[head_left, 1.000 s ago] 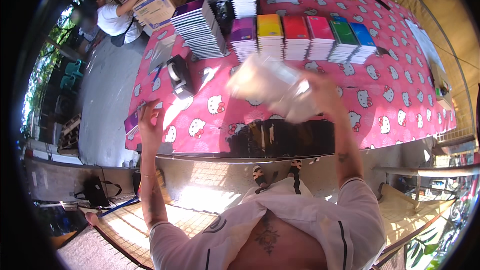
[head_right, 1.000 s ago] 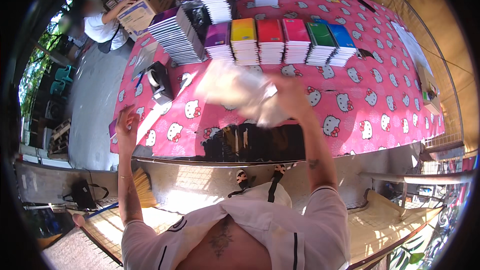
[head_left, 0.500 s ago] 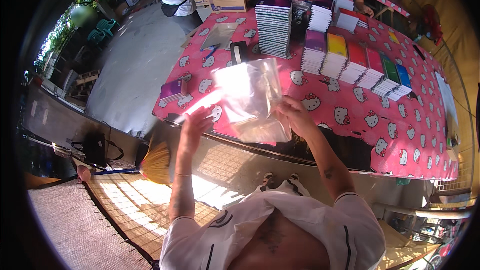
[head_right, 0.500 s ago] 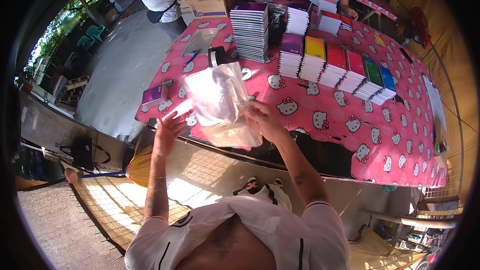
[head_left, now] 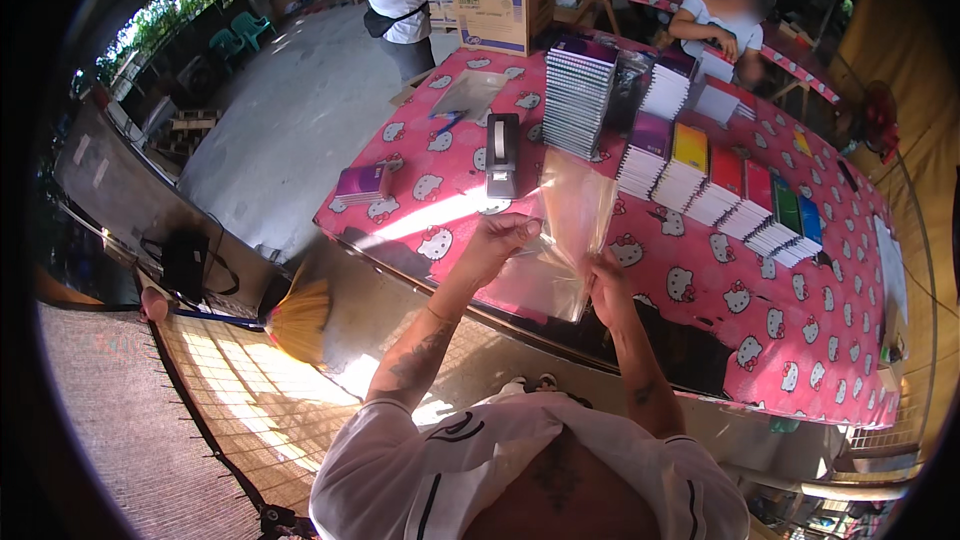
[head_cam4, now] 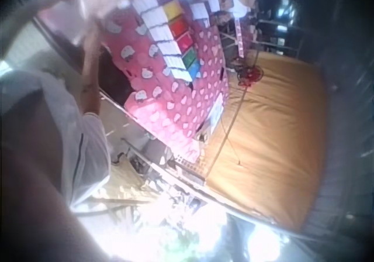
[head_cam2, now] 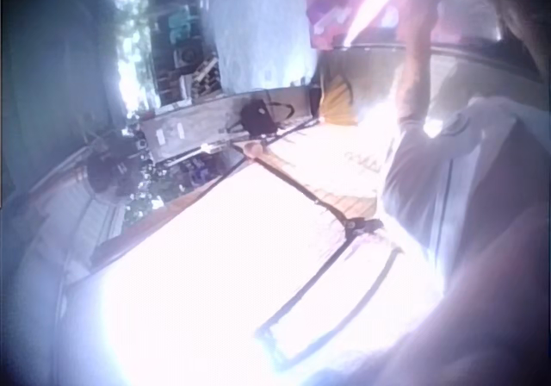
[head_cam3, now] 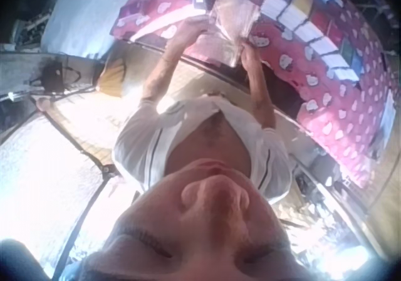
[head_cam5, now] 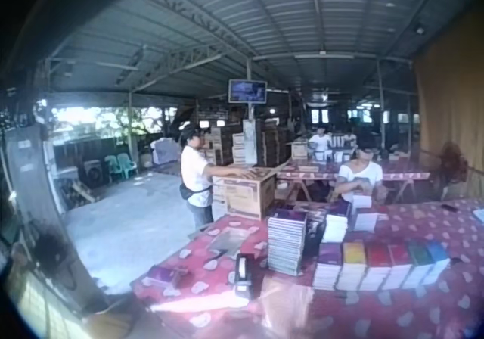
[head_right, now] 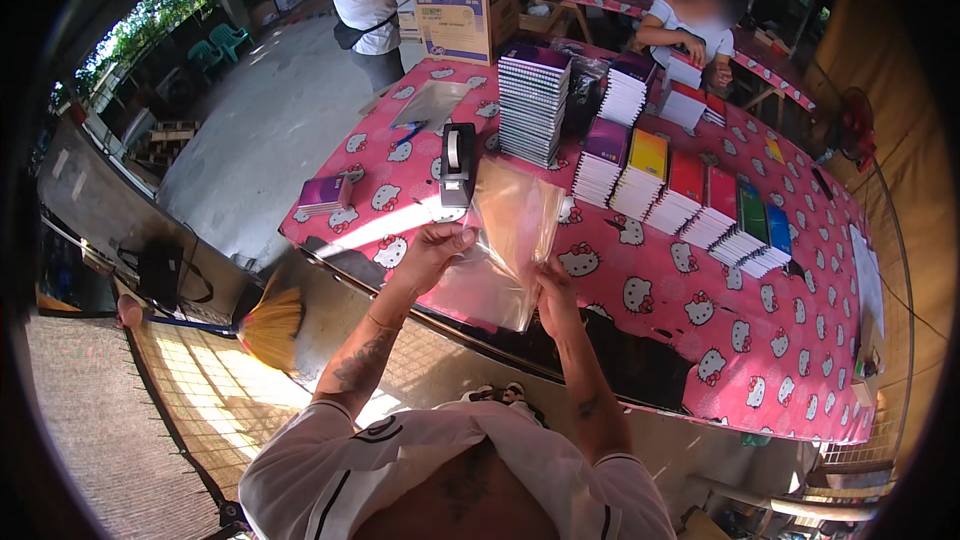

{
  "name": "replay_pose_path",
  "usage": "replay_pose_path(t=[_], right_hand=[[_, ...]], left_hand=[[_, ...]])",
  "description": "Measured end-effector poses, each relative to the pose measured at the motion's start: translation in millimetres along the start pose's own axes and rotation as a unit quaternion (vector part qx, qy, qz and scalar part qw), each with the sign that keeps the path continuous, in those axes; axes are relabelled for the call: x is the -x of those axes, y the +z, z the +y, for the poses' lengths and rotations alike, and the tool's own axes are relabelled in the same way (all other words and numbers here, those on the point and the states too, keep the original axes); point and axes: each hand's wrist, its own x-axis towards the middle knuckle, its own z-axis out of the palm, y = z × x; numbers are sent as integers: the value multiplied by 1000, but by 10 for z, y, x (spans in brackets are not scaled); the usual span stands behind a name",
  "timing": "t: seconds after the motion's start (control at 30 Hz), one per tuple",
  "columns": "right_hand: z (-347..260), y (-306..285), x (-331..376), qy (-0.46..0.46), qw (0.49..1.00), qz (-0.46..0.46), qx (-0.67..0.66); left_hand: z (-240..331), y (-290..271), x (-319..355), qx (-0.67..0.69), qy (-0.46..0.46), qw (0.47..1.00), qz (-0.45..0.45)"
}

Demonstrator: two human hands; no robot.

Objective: The person places small notebooks into plastic bags, seals the bags with adhesive tape, and organizes the packed items into stacks on a table.

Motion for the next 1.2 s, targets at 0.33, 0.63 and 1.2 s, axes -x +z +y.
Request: replay_pose_path(t=[0.33, 0.63, 1.2], right_hand=[[-64, 98, 176, 74, 980, -91, -161], [189, -508, 259, 75, 982, -91, -148], [-2, -601, 173, 36, 988, 88, 122]], left_hand=[[-797, 776, -234, -473, 76, 876, -56], [-1387, 794, -86, -467, 157, 870, 27], [-1527, 298, -164, -483, 172, 851, 116]])
